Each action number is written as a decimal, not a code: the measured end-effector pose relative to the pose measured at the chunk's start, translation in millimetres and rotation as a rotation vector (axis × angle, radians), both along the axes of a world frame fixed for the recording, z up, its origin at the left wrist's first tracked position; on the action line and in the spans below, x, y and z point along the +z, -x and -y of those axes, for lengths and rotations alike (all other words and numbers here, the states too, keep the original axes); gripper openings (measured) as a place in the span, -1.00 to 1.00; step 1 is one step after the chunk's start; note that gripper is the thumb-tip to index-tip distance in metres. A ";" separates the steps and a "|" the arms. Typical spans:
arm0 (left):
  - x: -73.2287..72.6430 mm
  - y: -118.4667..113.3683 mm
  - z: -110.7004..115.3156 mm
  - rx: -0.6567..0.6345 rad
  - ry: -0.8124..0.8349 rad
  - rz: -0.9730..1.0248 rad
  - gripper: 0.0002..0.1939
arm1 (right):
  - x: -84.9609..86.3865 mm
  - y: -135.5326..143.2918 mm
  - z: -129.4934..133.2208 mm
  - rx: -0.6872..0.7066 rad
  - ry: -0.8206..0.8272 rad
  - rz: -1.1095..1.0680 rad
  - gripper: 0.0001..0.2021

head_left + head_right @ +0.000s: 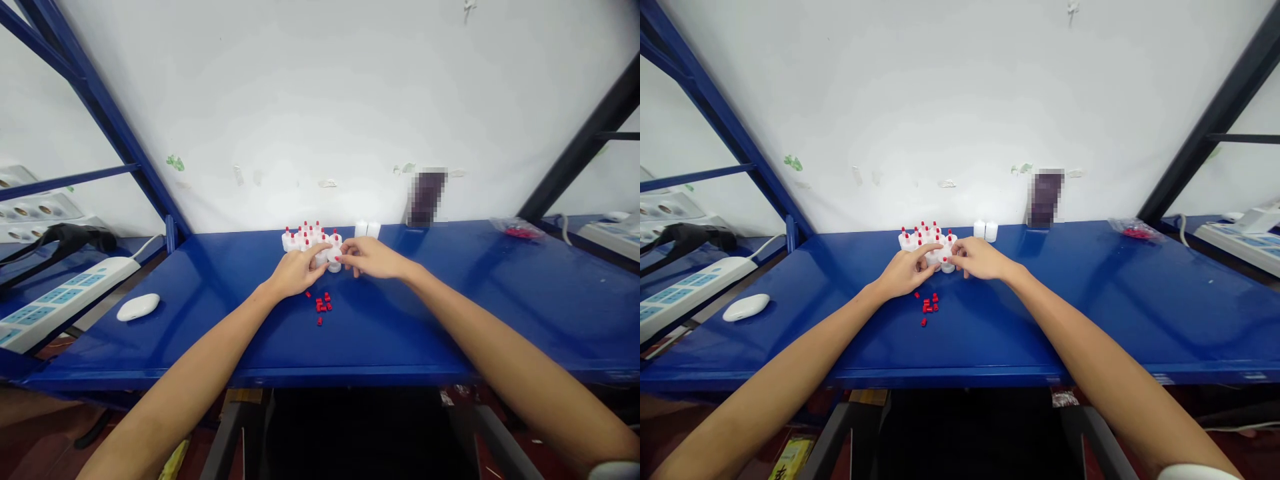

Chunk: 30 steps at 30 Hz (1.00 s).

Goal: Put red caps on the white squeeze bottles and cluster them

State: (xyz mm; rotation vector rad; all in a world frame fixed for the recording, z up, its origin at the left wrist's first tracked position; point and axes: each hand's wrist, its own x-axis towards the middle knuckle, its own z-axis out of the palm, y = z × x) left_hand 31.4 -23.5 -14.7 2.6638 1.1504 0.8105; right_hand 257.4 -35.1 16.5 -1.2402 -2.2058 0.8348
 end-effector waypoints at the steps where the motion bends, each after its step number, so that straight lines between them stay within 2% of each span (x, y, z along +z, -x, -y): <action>1: -0.2 0.0 0.1 0.006 -0.002 0.009 -0.55 | -0.1 0.9 -0.7 -0.027 0.090 -0.054 -0.86; 5: -1.2 0.5 -0.7 0.013 -0.006 0.007 -0.51 | -5.2 4.9 -4.9 -0.160 0.358 -0.253 -0.81; 11: -0.9 0.5 -1.5 0.005 -0.010 -0.013 -0.50 | -15.4 8.1 -9.0 -0.177 0.500 -0.303 -0.79; 14: -0.1 0.5 -1.3 -0.020 -0.003 -0.018 -0.46 | -19.0 8.8 -10.7 -0.207 0.504 -0.296 -0.77; 22: 0.4 0.0 -2.5 0.003 0.036 -0.088 -0.59 | -23.1 11.3 -13.7 -0.194 0.469 -0.321 -0.73; 26: 0.8 -0.5 -1.3 -0.015 0.078 -0.090 -0.56 | -25.1 13.0 -14.8 -0.191 0.386 -0.304 -0.71; 30: 1.0 -1.7 -0.3 -0.013 0.104 -0.076 -0.54 | -24.4 12.4 -14.0 -0.250 0.274 -0.255 -0.79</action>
